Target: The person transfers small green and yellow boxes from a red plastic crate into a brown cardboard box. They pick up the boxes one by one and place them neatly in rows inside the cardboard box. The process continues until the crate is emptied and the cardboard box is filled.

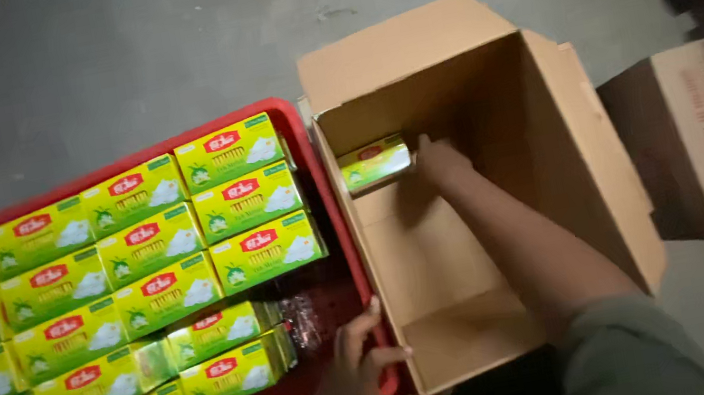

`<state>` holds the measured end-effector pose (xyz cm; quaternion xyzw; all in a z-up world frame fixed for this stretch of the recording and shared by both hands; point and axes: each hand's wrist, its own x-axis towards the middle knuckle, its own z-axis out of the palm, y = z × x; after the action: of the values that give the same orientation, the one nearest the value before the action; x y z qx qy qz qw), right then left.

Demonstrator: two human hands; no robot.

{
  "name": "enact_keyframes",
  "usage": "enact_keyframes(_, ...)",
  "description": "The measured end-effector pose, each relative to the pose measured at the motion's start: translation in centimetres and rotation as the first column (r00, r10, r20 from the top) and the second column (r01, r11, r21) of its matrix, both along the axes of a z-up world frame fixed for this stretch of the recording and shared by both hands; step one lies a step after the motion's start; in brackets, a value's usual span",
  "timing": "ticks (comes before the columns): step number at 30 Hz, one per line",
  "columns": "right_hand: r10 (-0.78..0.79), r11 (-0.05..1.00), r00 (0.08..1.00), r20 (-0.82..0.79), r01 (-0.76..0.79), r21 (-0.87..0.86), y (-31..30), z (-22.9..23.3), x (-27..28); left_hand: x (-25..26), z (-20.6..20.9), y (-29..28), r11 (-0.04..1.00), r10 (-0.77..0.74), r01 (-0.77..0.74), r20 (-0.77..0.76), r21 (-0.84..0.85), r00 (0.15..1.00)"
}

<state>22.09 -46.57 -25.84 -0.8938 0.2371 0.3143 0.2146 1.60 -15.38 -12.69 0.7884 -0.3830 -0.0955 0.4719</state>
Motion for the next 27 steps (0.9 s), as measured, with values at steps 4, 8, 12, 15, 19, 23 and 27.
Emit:
enact_keyframes(4, 0.216, 0.975, 0.976, -0.037, -0.218, -0.05, -1.6, 5.4, -1.8, 0.0, 0.8, -0.3, 1.0, -0.008, 0.008, 0.007, 0.004, 1.0)
enact_keyframes(8, 0.319, 0.94, 0.92, 0.226, -0.337, 0.046, -1.3, 11.3, -9.0, -0.1, 0.8, -0.4, 1.0, 0.014, -0.014, 0.017, -0.027, 1.0)
enact_keyframes(12, 0.163, 0.959, 0.948, 0.274, -0.217, 0.183, 2.5, 16.6, -19.2, -0.1, 3.0, -0.1, 0.999, 0.016, -0.015, 0.03, -0.047, 0.999)
enact_keyframes(15, 0.114, 0.959, 0.893, 0.436, -0.213, 0.187, 5.2, 15.5, -24.9, -0.5, 2.7, -0.1, 0.993, 0.058, -0.05, 0.074, -0.108, 0.996)
enact_keyframes(19, 0.368, 0.926, 0.669, 0.646, -0.329, -0.186, 7.4, 15.6, -27.3, -1.8, 3.7, 1.2, 0.972, 0.17, -0.162, 0.036, -0.17, 0.985)
enact_keyframes(23, 0.477, 0.862, 0.818, 0.322, -0.363, -0.353, 5.4, 11.8, -27.2, -3.1, 4.1, 3.9, 0.946, 0.252, -0.238, 0.04, -0.22, 0.967)
enact_keyframes(27, 0.427, 0.842, 0.894, 0.135, -0.338, -0.421, 2.7, 7.6, -25.1, -3.5, 5.2, 10.1, 0.931, 0.333, -0.316, 0.066, -0.184, 0.941)
